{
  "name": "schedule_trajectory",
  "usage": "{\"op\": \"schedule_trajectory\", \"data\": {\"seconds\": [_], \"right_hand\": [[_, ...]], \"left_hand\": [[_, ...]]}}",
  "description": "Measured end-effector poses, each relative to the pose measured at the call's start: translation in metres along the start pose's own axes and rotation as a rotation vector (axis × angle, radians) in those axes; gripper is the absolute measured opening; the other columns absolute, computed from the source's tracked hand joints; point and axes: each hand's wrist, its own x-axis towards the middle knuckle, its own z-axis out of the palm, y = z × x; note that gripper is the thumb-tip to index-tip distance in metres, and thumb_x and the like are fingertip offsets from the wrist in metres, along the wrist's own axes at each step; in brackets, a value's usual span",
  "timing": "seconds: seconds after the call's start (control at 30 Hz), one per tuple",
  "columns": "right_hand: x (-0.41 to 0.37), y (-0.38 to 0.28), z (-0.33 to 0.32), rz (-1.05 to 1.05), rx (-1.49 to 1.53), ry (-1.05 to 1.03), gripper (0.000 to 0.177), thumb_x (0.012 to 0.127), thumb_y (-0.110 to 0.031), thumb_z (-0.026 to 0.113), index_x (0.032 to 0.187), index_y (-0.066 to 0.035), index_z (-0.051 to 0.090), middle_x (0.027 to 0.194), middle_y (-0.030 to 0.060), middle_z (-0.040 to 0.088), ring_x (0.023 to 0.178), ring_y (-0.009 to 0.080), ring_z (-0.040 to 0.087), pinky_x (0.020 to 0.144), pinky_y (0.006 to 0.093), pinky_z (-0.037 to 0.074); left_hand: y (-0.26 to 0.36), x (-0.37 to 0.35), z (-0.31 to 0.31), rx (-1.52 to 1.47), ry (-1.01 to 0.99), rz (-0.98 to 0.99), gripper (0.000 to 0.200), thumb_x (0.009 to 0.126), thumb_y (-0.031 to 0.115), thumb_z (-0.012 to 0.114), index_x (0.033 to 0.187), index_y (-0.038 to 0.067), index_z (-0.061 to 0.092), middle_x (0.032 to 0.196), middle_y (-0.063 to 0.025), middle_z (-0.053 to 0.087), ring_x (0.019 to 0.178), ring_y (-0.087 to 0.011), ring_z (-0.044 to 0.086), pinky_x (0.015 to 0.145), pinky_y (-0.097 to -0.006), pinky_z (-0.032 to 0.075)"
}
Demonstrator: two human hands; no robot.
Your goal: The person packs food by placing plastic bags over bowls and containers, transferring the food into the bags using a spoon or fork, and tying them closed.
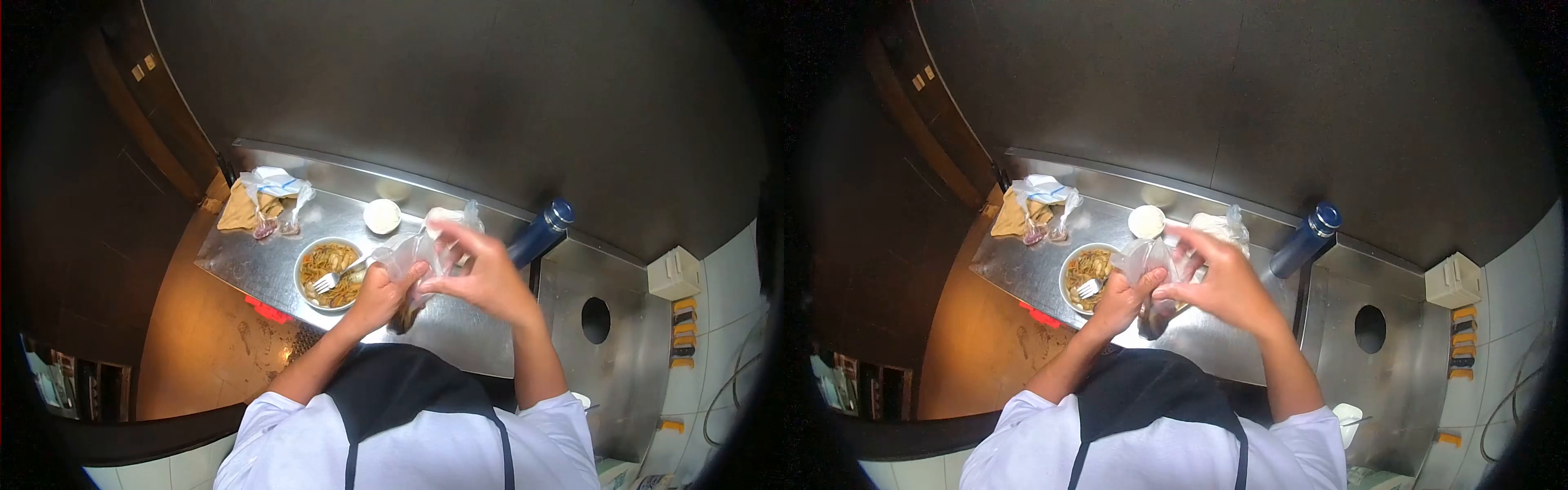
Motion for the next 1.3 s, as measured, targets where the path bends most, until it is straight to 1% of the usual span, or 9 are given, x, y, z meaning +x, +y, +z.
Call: {"op": "schedule_trajectory", "data": {"seconds": [0.13, 0.37, 0.53, 0.63, 0.8, 0.9, 1.07, 1.2, 1.3], "right_hand": [[-0.011, 0.012, 0.003, 0.036, -0.012, -0.034, 0.018, 0.084, -0.009, 0.075, 0.098, 0.002, 0.075, 0.086, 0.0124, 0.069, 0.071, 0.0201, 0.065, 0.064, 0.0319, 0.051], [-0.029, 0.002, -0.031, 0.15, 0.585, 0.389, 0.021, 0.092, -0.011, 0.069, 0.11, -0.002, 0.073, 0.099, 0.008, 0.072, 0.079, 0.0108, 0.067, 0.067, 0.024, 0.053], [-0.039, -0.001, 0.008, -0.184, -0.242, -0.07, 0.028, 0.083, -0.01, 0.076, 0.109, -0.001, 0.072, 0.099, 0.0154, 0.07, 0.087, 0.0206, 0.069, 0.075, 0.0302, 0.054], [-0.041, 0.01, -0.002, -0.044, -0.027, -0.126, 0.019, 0.082, -0.007, 0.077, 0.099, 0.0, 0.074, 0.098, 0.0139, 0.071, 0.082, 0.0184, 0.068, 0.073, 0.0288, 0.053], [-0.048, -0.008, 0.001, 0.049, 0.431, 0.412, 0.022, 0.079, -0.003, 0.075, 0.101, 0.0, 0.072, 0.101, 0.0144, 0.07, 0.087, 0.0217, 0.067, 0.076, 0.0314, 0.052], [-0.05, -0.036, 0.005, -0.439, -0.302, 0.438, 0.042, 0.072, -0.01, 0.08, 0.112, -0.004, 0.07, 0.109, 0.013, 0.069, 0.098, 0.0284, 0.066, 0.086, 0.0378, 0.052], [-0.03, -0.073, 0.049, -0.49, -0.782, -0.202, 0.058, 0.072, -0.011, 0.077, 0.127, -0.009, 0.062, 0.096, 0.0118, 0.068, 0.099, 0.0296, 0.068, 0.099, 0.0513, 0.049], [-0.04, -0.021, 0.05, -0.228, -0.726, -0.604, 0.043, 0.075, -0.006, 0.068, 0.117, -0.007, 0.066, 0.078, 0.0173, 0.067, 0.07, 0.0374, 0.065, 0.066, 0.0482, 0.049], [-0.05, 0.002, 0.061, 0.07, -0.393, -0.749, 0.031, 0.106, -0.024, 0.049, 0.09, -0.005, 0.068, 0.077, 0.009, 0.067, 0.065, 0.0229, 0.061, 0.059, 0.0396, 0.045]], "left_hand": [[0.003, -0.004, -0.012, 0.158, -0.175, -0.252, 0.023, 0.101, 0.025, 0.063, 0.104, 0.002, 0.068, 0.079, -0.0063, 0.067, 0.071, -0.0116, 0.064, 0.063, -0.0297, 0.051], [-0.034, -0.01, -0.016, 0.63, -0.152, 0.355, 0.021, 0.09, 0.016, 0.066, 0.106, 0.003, 0.07, 0.092, -0.0193, 0.071, 0.086, -0.0339, 0.069, 0.077, -0.0412, 0.053], [-0.036, -0.024, -0.006, 0.919, -0.236, 0.325, 0.016, 0.09, 0.018, 0.066, 0.1, 0.007, 0.072, 0.085, -0.0186, 0.07, 0.081, -0.0362, 0.069, 0.071, -0.044, 0.053], [-0.033, -0.032, -0.001, 0.702, -0.255, 0.323, 0.014, 0.092, 0.019, 0.065, 0.096, 0.007, 0.071, 0.081, -0.0179, 0.068, 0.077, -0.0351, 0.068, 0.068, -0.043, 0.052], [-0.004, -0.034, -0.004, 0.697, -0.276, 0.236, 0.028, 0.1, 0.025, 0.057, 0.087, 0.002, 0.067, 0.075, -0.0169, 0.066, 0.069, -0.0344, 0.063, 0.065, -0.0425, 0.048], [-0.004, -0.031, -0.014, 0.701, -0.325, 0.183, 0.033, 0.101, 0.028, 0.055, 0.086, 0.002, 0.067, 0.076, -0.0178, 0.066, 0.071, -0.035, 0.064, 0.065, -0.043, 0.048], [-0.023, -0.039, -0.049, 0.583, -0.406, 0.251, 0.027, 0.095, 0.018, 0.056, 0.109, -0.003, 0.066, 0.095, -0.0213, 0.07, 0.089, -0.0342, 0.068, 0.08, -0.0409, 0.052], [-0.038, -0.045, -0.091, 0.351, -0.633, 0.203, 0.034, 0.098, 0.035, 0.065, 0.097, 0.001, 0.067, 0.077, -0.0128, 0.065, 0.07, -0.0186, 0.059, 0.067, -0.0367, 0.048], [-0.045, -0.06, -0.127, 0.472, -0.642, 0.291, 0.036, 0.098, 0.034, 0.065, 0.083, 0.001, 0.063, 0.072, -0.0128, 0.062, 0.066, -0.0233, 0.06, 0.063, -0.0403, 0.046]]}}
